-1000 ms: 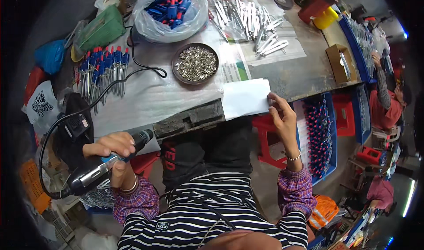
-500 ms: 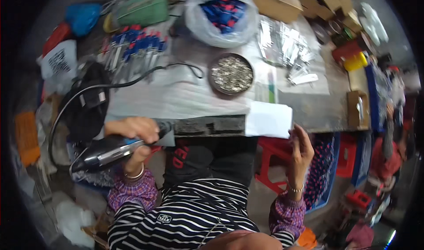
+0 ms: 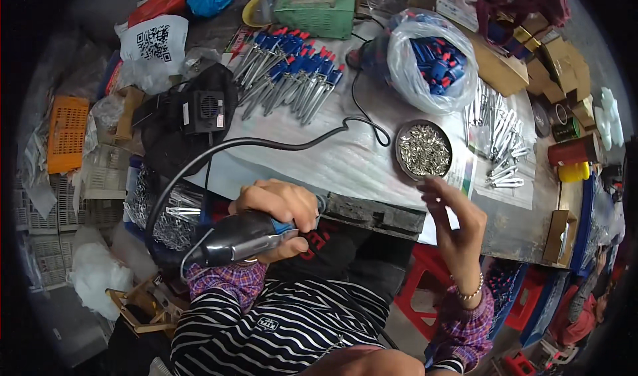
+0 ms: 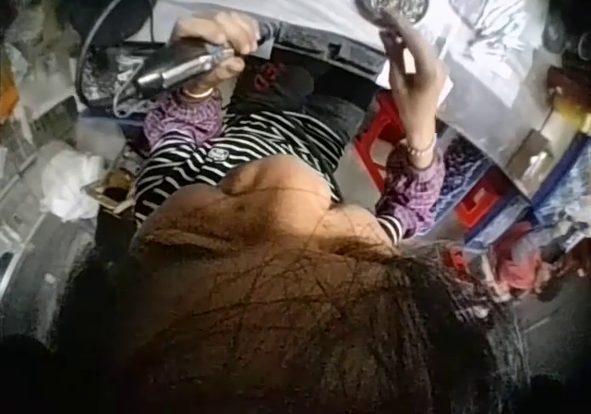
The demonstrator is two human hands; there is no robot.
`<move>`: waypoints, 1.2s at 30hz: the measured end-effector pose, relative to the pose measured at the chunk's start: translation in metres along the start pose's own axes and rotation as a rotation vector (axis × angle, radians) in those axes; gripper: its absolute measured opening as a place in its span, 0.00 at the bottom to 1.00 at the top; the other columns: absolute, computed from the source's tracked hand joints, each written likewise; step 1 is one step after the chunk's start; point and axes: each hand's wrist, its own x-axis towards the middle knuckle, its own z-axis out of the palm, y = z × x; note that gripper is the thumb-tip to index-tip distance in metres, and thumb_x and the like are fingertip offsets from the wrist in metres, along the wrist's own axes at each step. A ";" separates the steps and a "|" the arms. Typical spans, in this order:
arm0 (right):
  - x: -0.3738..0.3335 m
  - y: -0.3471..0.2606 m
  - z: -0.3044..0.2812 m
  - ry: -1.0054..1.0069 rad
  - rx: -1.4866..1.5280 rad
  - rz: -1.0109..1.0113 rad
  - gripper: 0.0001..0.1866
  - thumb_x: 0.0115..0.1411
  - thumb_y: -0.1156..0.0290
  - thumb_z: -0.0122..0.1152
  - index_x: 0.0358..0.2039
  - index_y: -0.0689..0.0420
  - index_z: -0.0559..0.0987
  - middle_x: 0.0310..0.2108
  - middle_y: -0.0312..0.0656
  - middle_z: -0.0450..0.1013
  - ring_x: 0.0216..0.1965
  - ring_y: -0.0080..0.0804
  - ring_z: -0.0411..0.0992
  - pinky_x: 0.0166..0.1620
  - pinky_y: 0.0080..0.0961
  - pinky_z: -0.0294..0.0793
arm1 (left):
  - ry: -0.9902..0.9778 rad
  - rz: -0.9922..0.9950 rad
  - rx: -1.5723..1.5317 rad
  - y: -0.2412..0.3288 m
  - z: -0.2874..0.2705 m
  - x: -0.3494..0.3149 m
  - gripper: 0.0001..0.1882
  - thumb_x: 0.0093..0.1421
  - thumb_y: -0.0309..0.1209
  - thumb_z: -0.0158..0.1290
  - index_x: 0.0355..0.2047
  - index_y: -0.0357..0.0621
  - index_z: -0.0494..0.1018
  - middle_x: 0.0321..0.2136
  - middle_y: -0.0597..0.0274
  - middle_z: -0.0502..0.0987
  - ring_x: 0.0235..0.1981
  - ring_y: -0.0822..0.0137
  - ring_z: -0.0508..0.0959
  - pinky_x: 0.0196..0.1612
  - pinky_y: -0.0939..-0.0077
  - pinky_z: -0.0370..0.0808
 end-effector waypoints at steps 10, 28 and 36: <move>0.129 -0.008 0.050 -0.246 -0.311 -0.254 0.20 0.49 0.81 0.57 0.46 0.63 0.73 0.40 0.49 0.75 0.37 0.49 0.74 0.39 0.31 0.73 | -0.097 0.130 -0.068 -0.010 -0.019 0.001 0.22 0.48 0.29 0.65 0.34 0.43 0.61 0.21 0.55 0.75 0.19 0.62 0.77 0.27 0.67 0.75; 0.264 0.033 0.186 -0.207 -0.777 -0.541 0.19 0.47 0.78 0.58 0.42 0.57 0.74 0.42 0.42 0.71 0.44 0.41 0.69 0.43 0.32 0.75 | -0.041 0.131 -0.197 -0.013 -0.038 -0.003 0.21 0.47 0.23 0.62 0.35 0.41 0.61 0.23 0.55 0.75 0.22 0.60 0.77 0.27 0.64 0.76; 0.262 0.032 0.183 -0.206 -0.749 -0.577 0.11 0.49 0.73 0.60 0.35 0.60 0.76 0.34 0.44 0.72 0.40 0.42 0.71 0.41 0.35 0.74 | -0.036 0.191 -0.178 -0.020 -0.037 -0.007 0.21 0.49 0.27 0.62 0.36 0.42 0.59 0.23 0.53 0.75 0.20 0.59 0.77 0.25 0.66 0.75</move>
